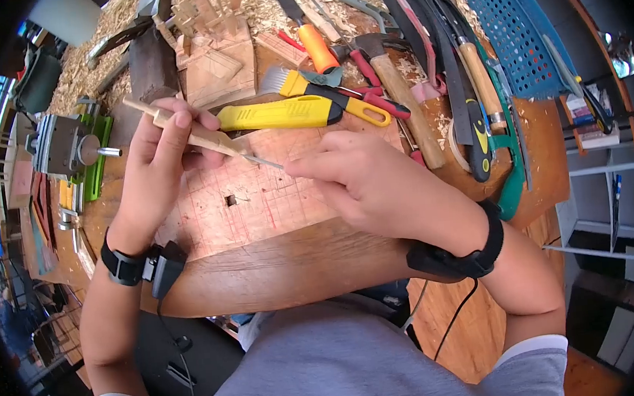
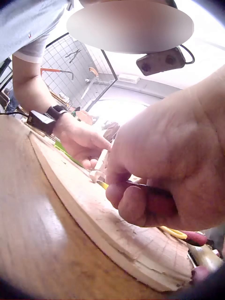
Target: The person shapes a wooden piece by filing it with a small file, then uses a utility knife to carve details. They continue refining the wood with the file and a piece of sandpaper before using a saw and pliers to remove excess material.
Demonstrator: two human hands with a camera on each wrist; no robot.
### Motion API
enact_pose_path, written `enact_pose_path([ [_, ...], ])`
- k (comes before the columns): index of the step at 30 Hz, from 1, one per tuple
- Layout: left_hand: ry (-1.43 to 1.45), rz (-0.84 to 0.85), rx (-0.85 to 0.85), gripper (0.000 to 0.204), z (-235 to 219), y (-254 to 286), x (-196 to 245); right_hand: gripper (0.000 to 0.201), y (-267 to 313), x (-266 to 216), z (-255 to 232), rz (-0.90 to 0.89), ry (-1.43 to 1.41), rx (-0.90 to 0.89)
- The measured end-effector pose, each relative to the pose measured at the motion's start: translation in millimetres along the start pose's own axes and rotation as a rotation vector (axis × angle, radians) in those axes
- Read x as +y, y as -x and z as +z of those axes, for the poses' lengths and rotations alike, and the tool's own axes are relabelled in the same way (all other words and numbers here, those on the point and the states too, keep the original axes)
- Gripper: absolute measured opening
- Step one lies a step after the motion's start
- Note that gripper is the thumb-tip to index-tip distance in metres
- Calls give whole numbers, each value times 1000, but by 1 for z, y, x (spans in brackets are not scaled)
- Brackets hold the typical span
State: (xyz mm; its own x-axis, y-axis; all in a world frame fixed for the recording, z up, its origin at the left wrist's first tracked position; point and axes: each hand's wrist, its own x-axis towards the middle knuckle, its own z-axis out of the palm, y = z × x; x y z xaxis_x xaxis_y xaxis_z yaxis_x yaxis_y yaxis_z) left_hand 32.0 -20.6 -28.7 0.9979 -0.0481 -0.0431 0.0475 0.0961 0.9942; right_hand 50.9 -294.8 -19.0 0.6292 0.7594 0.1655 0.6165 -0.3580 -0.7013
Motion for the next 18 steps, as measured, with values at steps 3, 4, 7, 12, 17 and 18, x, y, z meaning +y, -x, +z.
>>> enact_pose_path([
  [3, -14, 40, 34, 16, 4, 10, -3, 28, 3, -6, 12, 43, -88, 42],
  [4, 19, 16, 13, 15, 3, 15, -5, 28, 4, -6, 12, 45, -91, 50],
  [7, -27, 51, 47, 16, 11, 22, -4, 26, 8, -6, 11, 23, -102, 62],
  [12, -38, 104, 22, 15, 11, 28, -7, 25, 11, -8, 8, -8, -66, 44],
  [17, -161, 152, 32, 15, 14, 33, -7, 28, 15, -11, 12, 32, -103, 47],
  [18, -163, 152, 34, 15, 14, 34, -9, 31, 16, -12, 10, 68, -93, -12],
])
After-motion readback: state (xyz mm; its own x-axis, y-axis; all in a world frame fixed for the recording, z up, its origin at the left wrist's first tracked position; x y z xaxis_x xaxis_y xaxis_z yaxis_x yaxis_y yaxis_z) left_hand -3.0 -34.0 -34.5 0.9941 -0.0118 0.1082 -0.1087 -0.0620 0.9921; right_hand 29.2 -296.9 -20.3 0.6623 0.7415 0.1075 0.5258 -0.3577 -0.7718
